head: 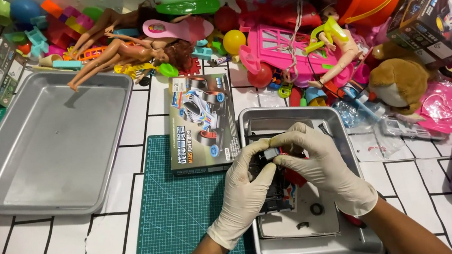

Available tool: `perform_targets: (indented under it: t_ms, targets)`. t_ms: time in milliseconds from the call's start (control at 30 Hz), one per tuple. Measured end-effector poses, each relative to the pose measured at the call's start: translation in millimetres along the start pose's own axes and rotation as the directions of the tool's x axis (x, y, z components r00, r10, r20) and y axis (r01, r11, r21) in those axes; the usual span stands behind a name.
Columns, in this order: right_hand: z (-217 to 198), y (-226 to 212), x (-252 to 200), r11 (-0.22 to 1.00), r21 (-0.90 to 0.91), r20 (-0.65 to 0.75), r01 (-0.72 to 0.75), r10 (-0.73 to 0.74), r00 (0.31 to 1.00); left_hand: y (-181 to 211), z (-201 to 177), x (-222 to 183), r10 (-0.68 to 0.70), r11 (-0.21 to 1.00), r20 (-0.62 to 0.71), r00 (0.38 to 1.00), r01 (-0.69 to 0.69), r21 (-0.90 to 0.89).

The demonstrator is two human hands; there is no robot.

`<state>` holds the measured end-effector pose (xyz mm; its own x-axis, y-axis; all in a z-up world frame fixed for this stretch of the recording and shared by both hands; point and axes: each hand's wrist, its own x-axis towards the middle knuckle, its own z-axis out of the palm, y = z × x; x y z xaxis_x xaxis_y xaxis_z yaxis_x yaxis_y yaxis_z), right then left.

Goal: Assembling a blue toy car by fitting plastic parts and applying decorative stickers.

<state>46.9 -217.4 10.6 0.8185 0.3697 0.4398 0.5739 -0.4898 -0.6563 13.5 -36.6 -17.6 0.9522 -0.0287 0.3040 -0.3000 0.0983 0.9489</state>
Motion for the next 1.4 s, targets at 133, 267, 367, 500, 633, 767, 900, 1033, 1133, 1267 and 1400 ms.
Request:
perform_targets:
  t_ms: [133, 267, 367, 500, 633, 767, 900, 1033, 1133, 1267, 1400]
  targets:
    - [6, 10, -4, 0.999, 0.039, -0.012, 0.022, -0.021, 1.000, -8, -1, 0, 0.009, 1.000, 0.012, 1.000, -0.009, 0.026]
    - [7, 11, -6, 0.996, 0.054, -0.035, 0.073, -0.071, 0.997, -7, -1, 1, 0.020, 1.000, 0.026, 0.999, -0.020, 0.015]
    - [7, 9, -10, 0.997, 0.061, -0.059, 0.052, -0.049, 0.997, -1, 1, 1, -0.018, 0.999, 0.015, 1.000, 0.018, -0.029]
    - [12, 8, -13, 0.997, 0.072, -0.045, 0.036, -0.033, 0.998, 3, -2, 0, -0.021, 1.000, 0.044, 0.999, 0.021, 0.020]
    - [18, 2, -9, 0.989, 0.144, -0.209, 0.012, 0.018, 0.978, 0, -2, 1, 0.045, 0.999, 0.019, 0.999, -0.046, 0.026]
    - [18, 3, -11, 0.988, 0.152, -0.231, 0.032, 0.004, 0.973, -1, -2, 1, 0.057, 0.997, 0.026, 0.998, -0.058, 0.053]
    - [18, 1, -12, 0.985, 0.170, -0.233, 0.027, 0.013, 0.972, -3, 0, 0, 0.045, 0.997, 0.023, 0.999, -0.046, 0.057]
    - [19, 3, -15, 0.981, 0.191, -0.232, 0.015, 0.031, 0.972, -4, 1, 1, 0.061, 0.996, 0.023, 0.998, -0.062, 0.057]
    - [18, 9, -16, 0.984, 0.178, -0.240, 0.025, 0.018, 0.971, -6, 2, 1, 0.049, 0.998, 0.008, 0.999, -0.050, 0.039]
    - [17, 17, -17, 0.992, 0.094, -0.251, 0.087, -0.061, 0.966, -15, 2, 0, 0.031, 0.999, -0.017, 0.999, -0.032, -0.011]
    - [21, 11, -13, 0.987, 0.051, -0.233, 0.153, -0.137, 0.963, -23, 0, -1, 0.036, 0.999, -0.026, 0.999, -0.036, -0.003]
